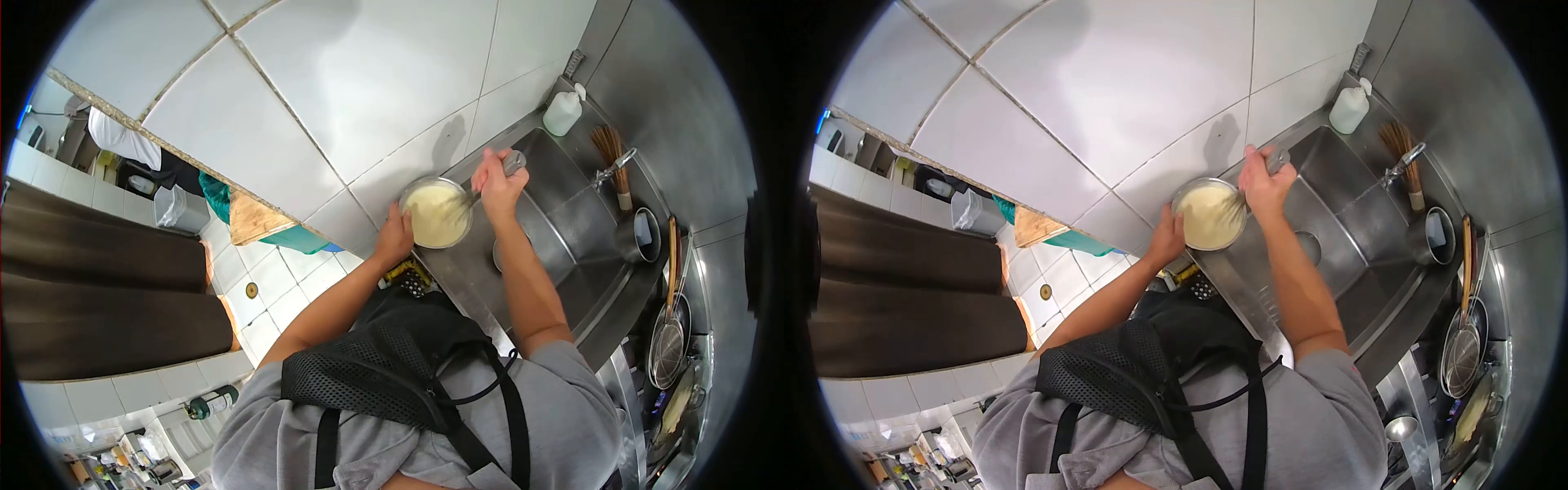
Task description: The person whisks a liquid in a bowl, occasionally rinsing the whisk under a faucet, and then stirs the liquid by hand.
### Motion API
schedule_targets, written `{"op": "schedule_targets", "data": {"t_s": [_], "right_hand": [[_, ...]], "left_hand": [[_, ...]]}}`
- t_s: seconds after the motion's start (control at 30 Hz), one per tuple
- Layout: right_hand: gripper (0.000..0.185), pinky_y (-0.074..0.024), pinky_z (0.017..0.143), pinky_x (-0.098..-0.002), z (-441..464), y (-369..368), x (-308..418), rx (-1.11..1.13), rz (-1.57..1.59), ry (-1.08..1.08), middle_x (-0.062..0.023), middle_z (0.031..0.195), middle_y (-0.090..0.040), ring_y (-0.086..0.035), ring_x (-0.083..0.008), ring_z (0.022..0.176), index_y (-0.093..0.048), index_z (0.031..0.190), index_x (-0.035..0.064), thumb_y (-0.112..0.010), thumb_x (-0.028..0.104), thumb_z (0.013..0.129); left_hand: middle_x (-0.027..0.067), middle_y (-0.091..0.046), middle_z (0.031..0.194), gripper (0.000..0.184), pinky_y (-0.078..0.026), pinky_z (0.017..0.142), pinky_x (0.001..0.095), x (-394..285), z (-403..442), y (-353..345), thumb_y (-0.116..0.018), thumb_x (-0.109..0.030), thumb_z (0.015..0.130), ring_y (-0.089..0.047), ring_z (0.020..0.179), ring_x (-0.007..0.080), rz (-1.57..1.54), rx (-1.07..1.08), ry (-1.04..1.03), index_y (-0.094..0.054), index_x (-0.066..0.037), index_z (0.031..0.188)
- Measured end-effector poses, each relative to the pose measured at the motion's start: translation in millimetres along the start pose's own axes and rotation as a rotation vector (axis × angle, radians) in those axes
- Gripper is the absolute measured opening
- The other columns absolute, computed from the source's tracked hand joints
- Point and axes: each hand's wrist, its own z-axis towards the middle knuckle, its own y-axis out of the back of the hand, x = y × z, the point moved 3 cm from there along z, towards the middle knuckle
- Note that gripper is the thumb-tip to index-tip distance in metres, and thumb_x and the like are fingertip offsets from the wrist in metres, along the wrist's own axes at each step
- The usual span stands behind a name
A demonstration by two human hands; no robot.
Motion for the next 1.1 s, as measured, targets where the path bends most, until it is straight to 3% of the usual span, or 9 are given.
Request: {"op": "schedule_targets", "data": {"t_s": [0.17,0.23,0.4,0.57,0.63,0.83,0.9,1.03,1.1], "right_hand": [[0.027,-0.0347,0.037,-0.0304,-16.7,-6.2,-26.1,-0.091,0.374,-0.125,-0.0047,0.047,-0.044,-0.043,-0.0143,0.037,-0.043,0.066,0.0051,-0.055,0.006,0.090],[0.030,-0.0366,0.038,-0.0329,-17.2,-4.1,-13.5,0.272,0.219,-0.198,-0.0050,0.049,-0.042,-0.040,-0.0143,0.038,-0.037,0.067,0.0069,-0.055,0.009,0.091],[0.028,-0.0365,0.038,-0.0316,5.5,5.9,-14.7,-0.139,0.159,-0.020,-0.0050,0.050,-0.043,-0.039,-0.0134,0.038,-0.038,0.069,0.0078,-0.054,0.007,0.091],[0.029,-0.0361,0.038,-0.0324,-12.5,3.8,-30.4,0.098,0.348,-0.121,-0.0056,0.049,-0.041,-0.039,-0.0145,0.038,-0.037,0.068,0.0066,-0.056,0.008,0.090],[0.029,-0.0361,0.038,-0.0329,-0.8,6.8,-14.5,0.169,0.124,-0.199,-0.0054,0.048,-0.040,-0.039,-0.0150,0.038,-0.037,0.068,0.0065,-0.057,0.007,0.089],[0.024,-0.0354,0.038,-0.0328,-1.5,-5.1,-30.2,-0.115,0.247,-0.062,-0.0048,0.049,-0.039,-0.039,-0.0148,0.038,-0.038,0.069,0.0069,-0.052,0.001,0.088],[0.025,-0.0357,0.039,-0.0326,-17.4,-12.3,-35.5,0.205,0.342,-0.129,-0.0045,0.049,-0.039,-0.039,-0.0141,0.038,-0.036,0.068,0.0070,-0.050,-0.001,0.087],[0.029,-0.0326,0.039,-0.0267,-19.8,-12.5,-2.0,0.361,0.242,-0.308,-0.0015,0.048,-0.040,-0.038,-0.0096,0.040,-0.040,0.063,0.0055,-0.055,-0.003,0.086],[0.029,-0.0319,0.039,-0.0265,-10.9,-10.5,-6.5,0.329,0.090,-0.168,-0.0013,0.048,-0.040,-0.037,-0.0093,0.040,-0.040,0.063,0.0056,-0.055,-0.003,0.086]], "left_hand": [[0.0361,-0.058,0.110,0.039,-0.043,0.087,0.0549,-5.6,-0.5,5.0,-0.038,-0.026,0.100,-0.055,0.100,0.0530,0.052,-0.033,0.048,-0.036,0.000,0.130],[0.0363,-0.058,0.108,0.040,-0.043,0.087,0.0549,2.0,1.7,2.6,-0.038,-0.026,0.100,-0.056,0.100,0.0530,0.036,-0.031,0.016,-0.036,0.001,0.130],[0.0366,-0.059,0.104,0.039,-0.043,0.085,0.0553,-3.8,1.5,-2.4,-0.038,-0.026,0.100,-0.056,0.098,0.0529,-0.020,-0.043,-0.025,-0.036,0.001,0.129],[0.0365,-0.059,0.103,0.039,-0.043,0.085,0.0554,-5.5,-1.8,5.6,-0.037,-0.025,0.101,-0.056,0.098,0.0528,0.032,-0.002,0.034,-0.036,0.001,0.130],[0.0365,-0.059,0.103,0.039,-0.043,0.085,0.0552,-1.4,-1.3,2.3,-0.037,-0.025,0.101,-0.056,0.098,0.0528,0.020,-0.007,0.042,-0.036,0.001,0.130],[0.0361,-0.059,0.106,0.040,-0.043,0.087,0.0538,-6.7,-1.7,0.7,-0.038,-0.024,0.100,-0.056,0.099,0.0527,0.031,-0.076,-0.029,-0.036,0.002,0.130],[0.0360,-0.059,0.106,0.041,-0.043,0.087,0.0534,-7.7,0.1,4.9,-0.038,-0.024,0.100,-0.056,0.099,0.0527,0.054,-0.118,-0.080,-0.036,0.003,0.131],[0.0363,-0.058,0.109,0.044,-0.042,0.089,0.0528,-6.4,-0.2,1.1,-0.038,-0.024,0.100,-0.056,0.101,0.0525,0.036,-0.053,-0.015,-0.034,0.006,0.132],[0.0366,-0.058,0.109,0.044,-0.043,0.089,0.0527,-7.3,-0.4,-0.8,-0.038,-0.024,0.100,-0.056,0.101,0.0525,0.029,-0.084,-0.047,-0.034,0.006,0.132]]}}
